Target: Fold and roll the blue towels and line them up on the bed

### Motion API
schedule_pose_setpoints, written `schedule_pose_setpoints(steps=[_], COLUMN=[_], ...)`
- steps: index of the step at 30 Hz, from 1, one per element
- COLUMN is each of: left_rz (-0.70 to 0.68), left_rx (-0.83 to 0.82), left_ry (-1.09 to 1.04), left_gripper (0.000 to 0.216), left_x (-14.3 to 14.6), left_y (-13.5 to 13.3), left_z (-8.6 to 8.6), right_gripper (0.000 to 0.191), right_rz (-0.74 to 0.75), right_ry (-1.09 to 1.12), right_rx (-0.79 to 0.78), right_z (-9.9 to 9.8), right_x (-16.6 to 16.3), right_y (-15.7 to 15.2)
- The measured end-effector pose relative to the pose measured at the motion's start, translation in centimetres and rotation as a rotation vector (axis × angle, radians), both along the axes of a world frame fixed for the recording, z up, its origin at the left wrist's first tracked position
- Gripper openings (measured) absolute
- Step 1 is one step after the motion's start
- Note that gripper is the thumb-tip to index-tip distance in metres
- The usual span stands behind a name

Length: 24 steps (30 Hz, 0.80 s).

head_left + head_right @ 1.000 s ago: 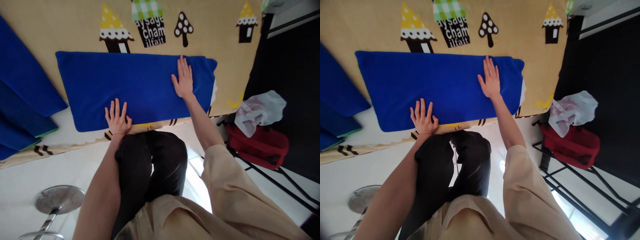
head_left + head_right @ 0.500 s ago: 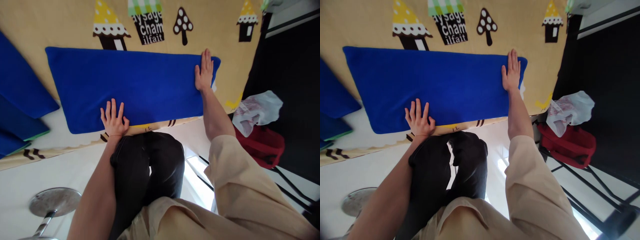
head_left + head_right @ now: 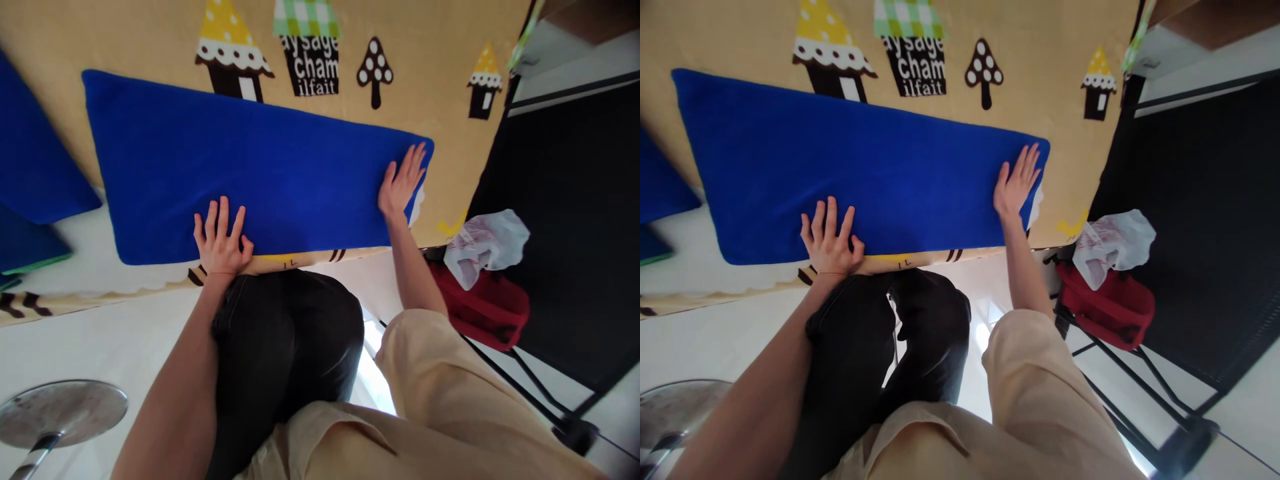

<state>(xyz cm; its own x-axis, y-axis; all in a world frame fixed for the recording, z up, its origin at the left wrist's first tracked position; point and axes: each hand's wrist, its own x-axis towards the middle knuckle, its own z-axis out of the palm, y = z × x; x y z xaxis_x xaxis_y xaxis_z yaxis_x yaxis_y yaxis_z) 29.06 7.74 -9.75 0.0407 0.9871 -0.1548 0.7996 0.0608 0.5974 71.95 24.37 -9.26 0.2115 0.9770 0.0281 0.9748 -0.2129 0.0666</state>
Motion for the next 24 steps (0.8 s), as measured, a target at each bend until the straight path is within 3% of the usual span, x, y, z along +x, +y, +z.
schedule_pose_setpoints(steps=[4,7,9,14,17,19,20,22,24], left_rz=[0.006,0.025,0.033,0.014,0.027,0.034,0.032,0.024,0.019], left_rx=[0.014,0.034,0.044,0.039,0.010,-0.005,-0.011,-0.027,-0.055], left_ry=[0.010,0.034,0.038,0.029,0.013,0.021,0.025,0.026,0.023], left_gripper=[0.075,0.074,0.074,0.075,0.076,0.076,0.076,0.076,0.075], left_x=[0.1,0.2,0.3,0.3,0.4,0.5,0.5,0.6,0.7], left_y=[0.2,0.3,0.3,0.1,0.2,0.3,0.3,0.4,0.5], left_z=[0.1,0.2,0.1,0.0,0.1,0.3,0.5,0.8,1.0], right_gripper=[0.062,0.063,0.064,0.062,0.064,0.066,0.067,0.069,0.070], right_rz=[-0.136,-0.124,-0.105,-0.069,-0.330,-0.458,-0.454,-0.311,-0.134], right_ry=[0.012,0.024,0.029,0.148,0.189,0.182,0.179,0.192,0.226], right_rx=[-0.112,-0.187,-0.209,-0.146,-0.166,-0.105,-0.064,-0.020,-0.113], right_z=[-0.6,-0.1,0.6,1.2,1.5,1.8,2.0,2.4,2.5], right_x=[1.3,3.5,3.7,2.0,1.8,0.4,-1.0,-5.1,-10.0], right_y=[-0.1,1.7,1.1,-7.7,-12.2,-13.4,-13.7,-14.0,-14.4])
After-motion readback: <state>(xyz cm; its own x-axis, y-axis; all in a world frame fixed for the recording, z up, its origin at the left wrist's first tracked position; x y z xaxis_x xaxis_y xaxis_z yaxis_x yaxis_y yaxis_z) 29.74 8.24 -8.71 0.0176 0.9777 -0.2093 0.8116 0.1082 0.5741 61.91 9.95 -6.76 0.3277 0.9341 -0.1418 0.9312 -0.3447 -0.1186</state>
